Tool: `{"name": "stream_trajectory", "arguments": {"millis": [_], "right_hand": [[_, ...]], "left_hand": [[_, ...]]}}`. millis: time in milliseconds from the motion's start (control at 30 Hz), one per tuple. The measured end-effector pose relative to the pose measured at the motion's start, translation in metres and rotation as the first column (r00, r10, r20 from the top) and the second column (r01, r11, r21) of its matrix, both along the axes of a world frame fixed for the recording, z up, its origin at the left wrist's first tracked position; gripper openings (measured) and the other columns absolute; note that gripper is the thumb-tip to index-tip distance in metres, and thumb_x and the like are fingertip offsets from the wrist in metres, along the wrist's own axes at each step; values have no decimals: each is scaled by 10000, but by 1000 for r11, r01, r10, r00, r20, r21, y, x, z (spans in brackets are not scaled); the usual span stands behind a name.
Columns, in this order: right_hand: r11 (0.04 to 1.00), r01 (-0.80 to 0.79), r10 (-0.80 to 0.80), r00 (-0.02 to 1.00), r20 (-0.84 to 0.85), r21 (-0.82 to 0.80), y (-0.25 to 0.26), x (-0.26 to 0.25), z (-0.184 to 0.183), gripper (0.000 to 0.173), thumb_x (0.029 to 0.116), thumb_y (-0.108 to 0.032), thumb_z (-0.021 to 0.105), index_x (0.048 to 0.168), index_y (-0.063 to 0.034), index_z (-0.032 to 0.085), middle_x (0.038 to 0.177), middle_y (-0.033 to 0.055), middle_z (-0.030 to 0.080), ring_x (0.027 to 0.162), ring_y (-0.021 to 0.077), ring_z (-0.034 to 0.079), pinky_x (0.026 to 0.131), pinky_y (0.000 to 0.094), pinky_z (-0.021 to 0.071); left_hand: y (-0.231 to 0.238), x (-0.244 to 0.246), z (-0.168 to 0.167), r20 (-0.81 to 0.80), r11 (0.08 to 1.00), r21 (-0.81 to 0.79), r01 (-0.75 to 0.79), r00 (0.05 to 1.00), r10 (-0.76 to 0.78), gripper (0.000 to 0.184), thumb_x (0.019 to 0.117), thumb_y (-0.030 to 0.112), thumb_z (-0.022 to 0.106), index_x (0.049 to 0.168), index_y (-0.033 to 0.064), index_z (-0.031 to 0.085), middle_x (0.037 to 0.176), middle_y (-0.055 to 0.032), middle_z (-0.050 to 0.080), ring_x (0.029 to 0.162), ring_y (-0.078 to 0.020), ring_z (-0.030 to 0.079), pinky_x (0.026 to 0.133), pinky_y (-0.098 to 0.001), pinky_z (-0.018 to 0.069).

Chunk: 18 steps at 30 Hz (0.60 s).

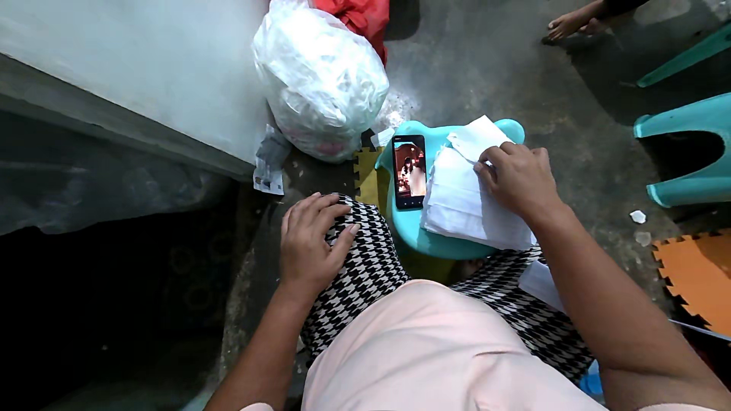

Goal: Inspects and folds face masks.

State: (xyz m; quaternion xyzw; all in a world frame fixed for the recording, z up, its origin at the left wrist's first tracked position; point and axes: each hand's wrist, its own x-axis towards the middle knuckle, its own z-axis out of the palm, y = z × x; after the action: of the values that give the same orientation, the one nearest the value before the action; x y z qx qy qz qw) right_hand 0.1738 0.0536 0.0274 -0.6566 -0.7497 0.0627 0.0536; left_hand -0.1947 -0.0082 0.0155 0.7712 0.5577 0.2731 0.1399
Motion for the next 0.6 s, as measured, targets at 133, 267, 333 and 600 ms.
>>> {"name": "stream_trajectory", "arguments": {"millis": [133, 267, 333, 600], "right_hand": [[1000, -1, 1, 1000, 8, 27, 4, 0, -1, 205, 1031, -165, 567, 1032, 7, 681, 953, 236, 672, 941, 450, 666, 811, 653, 455], [998, 41, -40, 999, -26, 55, 10, 3, 8, 194, 1017, -98, 540, 1070, 31, 674, 1003, 281, 671, 990, 496, 654, 829, 692, 450], [990, 60, -56, 998, -29, 131, 12, 6, 17, 212, 1026, -103, 521, 1090, 35, 669, 1037, 290, 669, 1024, 507, 642, 852, 694, 446], [916, -10, 36, 998, -57, 402, -40, 17, 39, 200, 1011, -71, 518, 1074, 18, 686, 1078, 267, 676, 1091, 491, 612, 947, 641, 446]], "left_hand": [[0, -1, 1, 7, 1000, 2, -1, 1000, 1, 365, 990, 439, 582, 1163, 165, 750, 1337, -61, 665, 1376, -303, 507, 1162, -556, 334], [1, -1, 1, 0, 1000, 3, 16, 1000, -16, 382, 998, 445, 566, 1175, 158, 745, 1350, -64, 659, 1379, -304, 505, 1159, -558, 341], [1, -1, 1, -2, 1000, 7, 16, 1000, -16, 380, 998, 447, 564, 1170, 161, 747, 1343, -66, 662, 1375, -307, 508, 1155, -557, 344], [0, 0, 0, -7, 1000, 17, 14, 1000, -14, 372, 1000, 435, 564, 1164, 157, 748, 1339, -66, 666, 1373, -309, 511, 1157, -554, 337]]}}
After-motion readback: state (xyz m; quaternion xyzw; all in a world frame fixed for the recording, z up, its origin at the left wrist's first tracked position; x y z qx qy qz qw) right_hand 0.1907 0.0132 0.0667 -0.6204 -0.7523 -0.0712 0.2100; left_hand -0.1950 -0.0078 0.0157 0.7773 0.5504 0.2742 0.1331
